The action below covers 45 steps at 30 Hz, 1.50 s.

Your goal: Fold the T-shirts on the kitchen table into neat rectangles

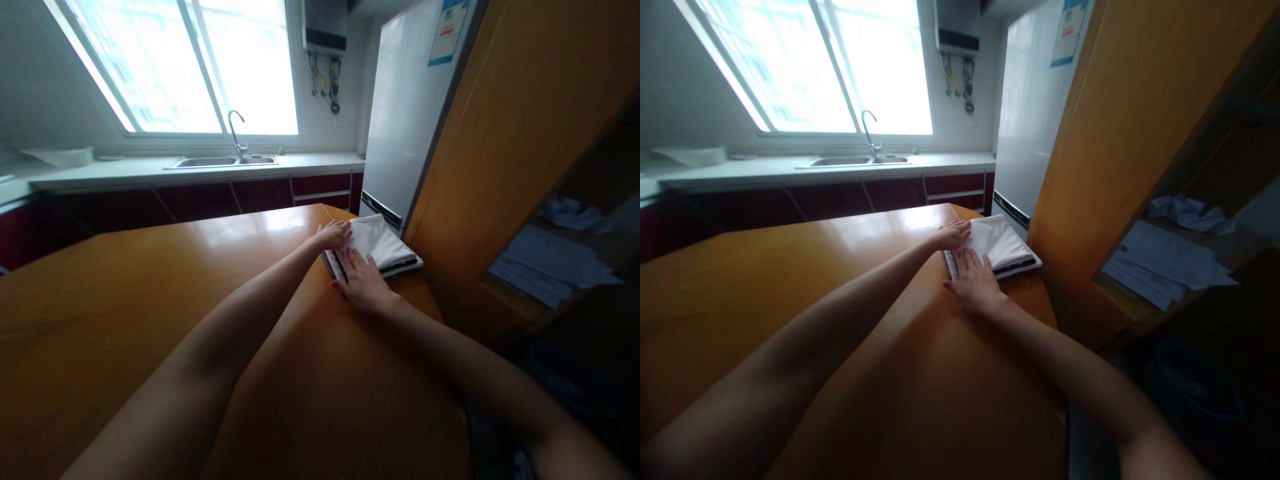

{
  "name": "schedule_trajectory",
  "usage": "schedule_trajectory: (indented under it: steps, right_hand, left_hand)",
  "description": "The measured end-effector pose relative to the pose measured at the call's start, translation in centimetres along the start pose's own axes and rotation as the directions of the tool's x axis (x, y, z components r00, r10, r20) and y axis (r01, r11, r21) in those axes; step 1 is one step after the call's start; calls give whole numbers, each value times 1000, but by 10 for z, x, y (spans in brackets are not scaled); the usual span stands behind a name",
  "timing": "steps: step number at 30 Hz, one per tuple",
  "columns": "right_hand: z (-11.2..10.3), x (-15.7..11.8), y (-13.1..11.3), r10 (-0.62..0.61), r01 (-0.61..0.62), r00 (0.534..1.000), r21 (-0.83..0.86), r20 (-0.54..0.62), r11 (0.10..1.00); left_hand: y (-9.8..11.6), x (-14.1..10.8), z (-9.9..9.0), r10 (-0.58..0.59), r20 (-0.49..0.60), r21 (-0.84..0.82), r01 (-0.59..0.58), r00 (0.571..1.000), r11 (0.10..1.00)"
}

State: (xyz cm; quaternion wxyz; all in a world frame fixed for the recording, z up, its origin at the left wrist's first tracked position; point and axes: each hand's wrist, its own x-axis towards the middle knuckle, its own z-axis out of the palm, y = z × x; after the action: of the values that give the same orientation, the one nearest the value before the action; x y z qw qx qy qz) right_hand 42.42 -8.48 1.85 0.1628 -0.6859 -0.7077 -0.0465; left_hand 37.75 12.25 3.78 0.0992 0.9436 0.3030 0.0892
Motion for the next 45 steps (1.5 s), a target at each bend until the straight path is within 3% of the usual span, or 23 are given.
schedule_trajectory:
  steps: [3,6,8,11,13,16,19,21,24,28,31,33,39,45]
  right_hand:
    - [-5,-2,-2,-9,9,1000,22,14,1000]
    - [-28,29,29,10,1,997,139,-74,990]
    - [-41,60,56,124,-99,977,148,-174,984]
    - [-40,102,93,299,-283,945,127,-134,951]
    - [-26,118,110,343,-338,939,104,-31,935]
    - [-3,126,125,366,-377,924,100,113,921]
    - [2,127,133,385,-401,912,112,140,909]
    - [-9,128,135,407,-418,907,117,110,901]
    - [-41,128,130,428,-415,902,161,-53,895]
    - [-88,117,97,355,-296,895,238,-270,925]
    - [-107,101,48,248,-168,911,253,-331,953]
    - [-109,88,9,170,-78,919,258,-355,963]
    - [-79,42,-110,-39,129,960,313,-278,941]
    - [-35,5,-192,-132,166,985,375,-114,912]
  left_hand:
    - [7,-8,1,-59,16,16,59,998,998]
    - [11,-13,0,-90,-3,34,90,996,995]
    - [13,-14,-1,-120,-14,42,120,993,992]
    - [16,-14,-1,-163,-15,53,163,987,985]
    - [18,-15,1,-175,-21,64,176,984,982]
    - [18,-15,3,-171,-27,66,173,985,983]
    - [16,-17,2,-160,-31,32,161,987,986]
    - [12,-20,-4,-168,-77,-18,167,983,986]
    - [-2,-35,-21,-204,-194,-87,191,959,978]
    - [-32,-81,-46,-278,-263,-64,271,924,960]
    - [-55,-133,-59,-333,-227,6,343,915,939]
    - [-67,-170,-64,-368,-203,46,385,907,922]
    - [-88,-276,-70,-472,-178,86,492,863,866]
    - [-79,-368,-58,-459,-194,125,485,867,865]
